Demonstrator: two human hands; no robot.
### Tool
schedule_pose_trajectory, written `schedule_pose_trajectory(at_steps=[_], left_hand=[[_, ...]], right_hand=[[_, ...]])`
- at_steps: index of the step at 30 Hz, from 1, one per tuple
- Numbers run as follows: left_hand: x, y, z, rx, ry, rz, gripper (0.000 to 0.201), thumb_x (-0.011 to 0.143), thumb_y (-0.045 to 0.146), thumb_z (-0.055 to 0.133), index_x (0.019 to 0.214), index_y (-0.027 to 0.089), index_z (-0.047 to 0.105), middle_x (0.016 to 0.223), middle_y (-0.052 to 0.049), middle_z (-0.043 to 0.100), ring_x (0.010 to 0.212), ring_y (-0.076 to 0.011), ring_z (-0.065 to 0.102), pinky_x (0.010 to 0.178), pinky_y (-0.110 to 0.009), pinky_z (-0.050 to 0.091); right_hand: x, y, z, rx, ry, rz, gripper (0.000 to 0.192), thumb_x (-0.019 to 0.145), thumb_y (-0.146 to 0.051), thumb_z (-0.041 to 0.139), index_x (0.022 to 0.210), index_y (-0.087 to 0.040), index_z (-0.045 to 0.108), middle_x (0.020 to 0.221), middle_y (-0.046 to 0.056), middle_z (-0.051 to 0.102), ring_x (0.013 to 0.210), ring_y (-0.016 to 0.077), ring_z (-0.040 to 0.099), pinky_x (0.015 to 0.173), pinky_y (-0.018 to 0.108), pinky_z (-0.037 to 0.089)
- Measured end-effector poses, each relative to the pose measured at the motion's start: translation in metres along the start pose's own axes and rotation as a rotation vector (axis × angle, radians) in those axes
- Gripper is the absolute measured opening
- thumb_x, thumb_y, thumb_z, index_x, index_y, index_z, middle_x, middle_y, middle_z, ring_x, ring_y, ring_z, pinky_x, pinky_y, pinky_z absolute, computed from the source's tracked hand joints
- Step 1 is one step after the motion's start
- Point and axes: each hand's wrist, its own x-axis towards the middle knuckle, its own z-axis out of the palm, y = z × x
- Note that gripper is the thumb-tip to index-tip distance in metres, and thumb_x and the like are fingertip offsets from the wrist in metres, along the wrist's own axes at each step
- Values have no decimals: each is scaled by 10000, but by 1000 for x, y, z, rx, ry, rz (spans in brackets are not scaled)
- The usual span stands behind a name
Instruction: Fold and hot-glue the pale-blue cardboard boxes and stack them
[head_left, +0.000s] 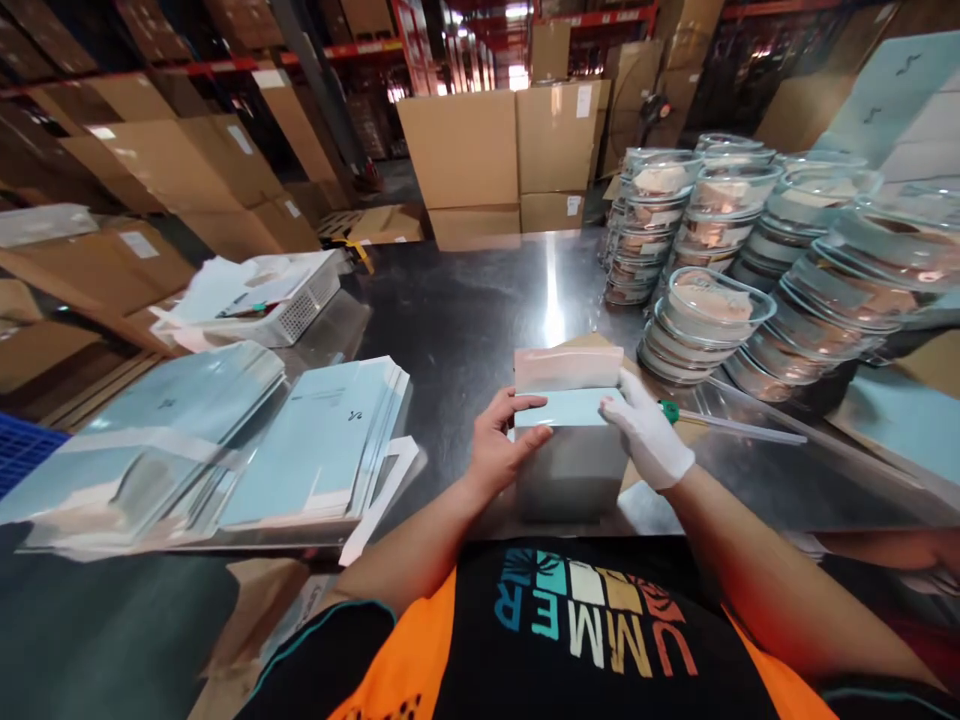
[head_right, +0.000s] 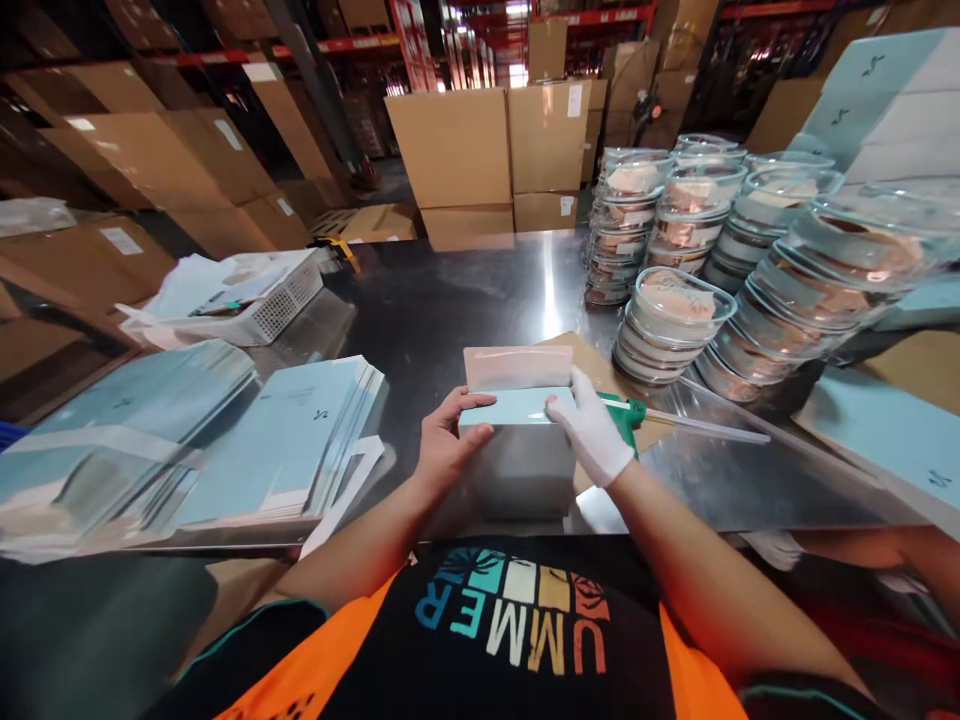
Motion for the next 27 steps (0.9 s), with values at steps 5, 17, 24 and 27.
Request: schedule_pose_trajectory(at_steps=[5, 17, 24, 27], left_hand=[[-2, -15, -6, -19, -42, 81, 577, 769, 731, 895, 976, 199, 812, 1203, -142, 745, 1141, -310, 744, 1021, -432, 568], [12, -17, -31, 23, -328, 446, 295, 971, 574, 792, 1048, 298, 861, 1131, -93, 856, 1271, -324, 741, 1137, -583, 539], [10, -30, -38, 29, -377, 529, 323, 1006, 450, 788, 1298, 314, 810, 1295, -86, 830, 1384, -301, 688, 1184, -530, 526], [-12, -44, -38, 25, -285, 270, 961, 789, 670, 925, 1607, 317, 566, 1609, -151, 625, 1610, -390, 451, 1334, -596, 338]], right_hand=[[-1, 10, 4, 32, -71, -17, 595, 847, -619, 809, 1252, -215, 650, 1316, 143, 764, 1261, 346, 712, 1128, 529, 563], [-29, 7, -10, -130, -269, -418, 233, 1031, -325, 726, 1254, -330, 792, 1589, 107, 648, 1492, 326, 611, 1240, 591, 504], [-35, 10, -7, -139, -252, -451, 303, 1042, -261, 710, 1318, -359, 784, 1615, 65, 631, 1497, 284, 607, 1252, 501, 518], [-43, 36, -3, -156, -116, -364, 609, 1027, -381, 743, 1611, -362, 568, 1761, 88, 460, 1589, 312, 503, 1292, 533, 469]])
